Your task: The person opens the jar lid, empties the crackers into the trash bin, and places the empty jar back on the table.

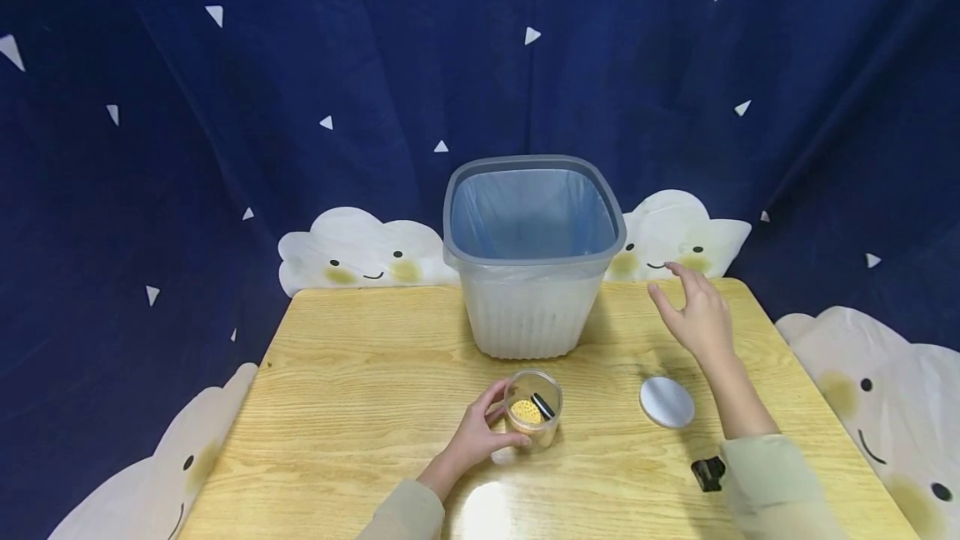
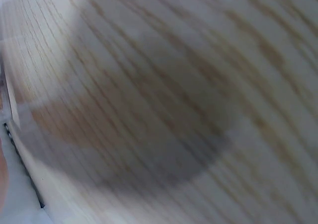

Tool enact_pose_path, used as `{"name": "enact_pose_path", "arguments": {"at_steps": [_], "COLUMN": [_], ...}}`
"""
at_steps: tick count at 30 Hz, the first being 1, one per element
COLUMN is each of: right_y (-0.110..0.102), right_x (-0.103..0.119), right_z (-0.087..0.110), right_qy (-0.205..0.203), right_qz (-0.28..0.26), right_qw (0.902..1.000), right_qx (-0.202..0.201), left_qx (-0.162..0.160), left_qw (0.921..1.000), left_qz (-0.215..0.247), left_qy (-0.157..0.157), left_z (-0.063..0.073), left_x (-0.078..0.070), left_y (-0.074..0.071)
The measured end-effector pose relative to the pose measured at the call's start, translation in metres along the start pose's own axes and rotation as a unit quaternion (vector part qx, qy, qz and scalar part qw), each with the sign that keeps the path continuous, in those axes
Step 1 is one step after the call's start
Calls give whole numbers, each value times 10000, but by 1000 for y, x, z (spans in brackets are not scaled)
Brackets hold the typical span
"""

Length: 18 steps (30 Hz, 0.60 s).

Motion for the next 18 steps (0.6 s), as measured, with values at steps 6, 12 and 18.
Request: {"name": "enact_pose_path", "arguments": {"at_steps": [6, 12, 18], "right_y": [-5, -3, -3], "right_x": [17, 30, 41], "right_z": [-19, -29, -40], "right_qy": [42, 55, 56], "right_qz": [-117, -155, -302], "right_qw": [9998, 9998, 9993], "right_qx": [-147, -137, -234], "left_qx": [11, 9, 20], "left_qw": [10000, 10000, 10000], "left_qz": [-9, -27, -14], "left_qy": [-4, 31, 55], "left_z": [0, 0, 0], "left_x": [2, 1, 1], "left_y": [-1, -1, -1]}}
Point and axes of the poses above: each hand's wrist, its own z-axis away from the middle knuckle, its own y-axis out of the palm, x = y × z, the point moved 1 cm from there along -z, towards the middle knuckle, and after that the axes turned 15 degrees about -x, right-handed, at the moved point
